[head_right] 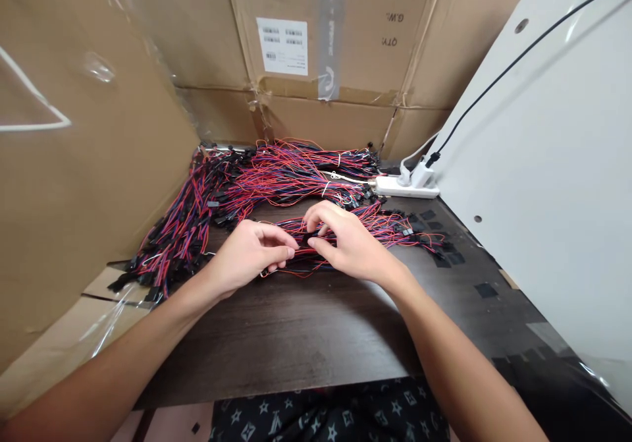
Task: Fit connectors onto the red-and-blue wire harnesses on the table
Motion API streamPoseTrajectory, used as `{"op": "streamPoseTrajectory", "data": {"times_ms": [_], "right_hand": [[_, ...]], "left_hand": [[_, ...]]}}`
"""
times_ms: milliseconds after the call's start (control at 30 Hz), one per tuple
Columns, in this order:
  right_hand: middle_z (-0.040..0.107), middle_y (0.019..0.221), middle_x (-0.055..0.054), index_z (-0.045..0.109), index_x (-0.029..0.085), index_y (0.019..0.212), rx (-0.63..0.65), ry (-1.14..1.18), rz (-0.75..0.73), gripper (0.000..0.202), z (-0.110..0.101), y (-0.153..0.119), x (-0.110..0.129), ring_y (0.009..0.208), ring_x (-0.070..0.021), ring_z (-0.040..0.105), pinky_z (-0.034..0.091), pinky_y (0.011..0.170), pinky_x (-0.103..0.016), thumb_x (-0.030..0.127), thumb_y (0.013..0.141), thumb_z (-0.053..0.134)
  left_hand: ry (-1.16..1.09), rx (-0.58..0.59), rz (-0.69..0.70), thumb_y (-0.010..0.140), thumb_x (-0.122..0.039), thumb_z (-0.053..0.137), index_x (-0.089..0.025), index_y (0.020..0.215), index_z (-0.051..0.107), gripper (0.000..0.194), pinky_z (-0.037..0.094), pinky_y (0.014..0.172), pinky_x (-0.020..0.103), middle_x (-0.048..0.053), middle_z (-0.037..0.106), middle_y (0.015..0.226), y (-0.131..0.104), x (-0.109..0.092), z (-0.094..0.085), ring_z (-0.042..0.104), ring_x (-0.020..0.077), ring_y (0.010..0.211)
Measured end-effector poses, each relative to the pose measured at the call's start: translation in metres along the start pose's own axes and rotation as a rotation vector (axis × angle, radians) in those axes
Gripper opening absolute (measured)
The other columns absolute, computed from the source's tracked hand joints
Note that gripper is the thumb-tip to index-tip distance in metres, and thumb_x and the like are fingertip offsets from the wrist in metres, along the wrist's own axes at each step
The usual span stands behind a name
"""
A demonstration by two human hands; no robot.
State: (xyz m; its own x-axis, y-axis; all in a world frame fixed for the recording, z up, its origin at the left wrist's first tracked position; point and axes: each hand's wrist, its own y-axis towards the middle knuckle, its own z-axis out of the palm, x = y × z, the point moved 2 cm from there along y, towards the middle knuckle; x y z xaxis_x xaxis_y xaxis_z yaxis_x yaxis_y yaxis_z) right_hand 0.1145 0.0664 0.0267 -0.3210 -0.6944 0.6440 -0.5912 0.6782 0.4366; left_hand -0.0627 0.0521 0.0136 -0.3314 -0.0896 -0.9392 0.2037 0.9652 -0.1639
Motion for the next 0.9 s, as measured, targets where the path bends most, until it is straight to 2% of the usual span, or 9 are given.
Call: {"op": "streamPoseTrajectory", "data": {"times_ms": [100, 167, 667, 800, 900], "right_hand": [[0.059, 0.078, -0.002, 0.052, 0.017, 0.079, -0.025, 0.02, 0.035, 0.008, 0.004, 0.0, 0.002, 0.07, -0.0137, 0.054, 0.046, 0.066, -0.027, 0.009, 0.081, 0.054], [0.058, 0.072, 0.0, 0.053, 0.017, 0.078, -0.018, 0.022, 0.046, 0.007, 0.007, 0.0, 0.001, 0.064, -0.0121, 0.052, 0.043, 0.061, -0.025, 0.01, 0.08, 0.054], [0.059, 0.078, 0.0, 0.055, 0.017, 0.086, -0.009, 0.06, 0.015, 0.016, 0.018, 0.0, -0.003, 0.067, -0.0117, 0.051, 0.042, 0.062, -0.024, 0.004, 0.076, 0.057], [0.059, 0.079, -0.001, 0.054, 0.017, 0.086, -0.016, 0.089, 0.055, 0.015, 0.021, 0.0, -0.006, 0.067, -0.0122, 0.052, 0.042, 0.062, -0.025, 0.006, 0.077, 0.056], [0.056, 0.074, 0.001, 0.052, 0.018, 0.086, -0.023, 0.173, 0.124, 0.014, 0.024, -0.002, -0.008, 0.061, -0.0113, 0.051, 0.041, 0.056, -0.024, 0.007, 0.078, 0.054]], "left_hand": [[0.009, 0.009, 0.021, 0.07, -0.008, 0.062, -0.01, 0.071, 0.068, 0.007, 0.036, 0.037, 0.015, -0.001, 0.057, 0.048, 0.001, 0.002, 0.0, 0.048, 0.0074, 0.041], [0.002, 0.016, 0.032, 0.069, -0.007, 0.061, -0.01, 0.07, 0.067, 0.007, 0.036, 0.037, 0.014, -0.002, 0.057, 0.048, 0.002, 0.002, 0.0, 0.048, 0.0072, 0.04], [-0.141, 0.065, 0.028, 0.065, -0.008, 0.064, -0.012, 0.077, 0.056, 0.015, 0.042, 0.038, 0.017, -0.002, 0.058, 0.055, 0.002, 0.002, 0.004, 0.052, 0.0096, 0.044], [-0.164, 0.077, 0.042, 0.063, -0.007, 0.063, -0.012, 0.075, 0.055, 0.015, 0.043, 0.039, 0.017, -0.002, 0.058, 0.057, 0.002, 0.0, 0.004, 0.053, 0.0097, 0.046], [-0.199, 0.095, 0.052, 0.063, -0.009, 0.064, -0.011, 0.075, 0.056, 0.015, 0.044, 0.04, 0.017, -0.001, 0.058, 0.057, 0.002, -0.002, 0.003, 0.053, 0.0094, 0.047]]}}
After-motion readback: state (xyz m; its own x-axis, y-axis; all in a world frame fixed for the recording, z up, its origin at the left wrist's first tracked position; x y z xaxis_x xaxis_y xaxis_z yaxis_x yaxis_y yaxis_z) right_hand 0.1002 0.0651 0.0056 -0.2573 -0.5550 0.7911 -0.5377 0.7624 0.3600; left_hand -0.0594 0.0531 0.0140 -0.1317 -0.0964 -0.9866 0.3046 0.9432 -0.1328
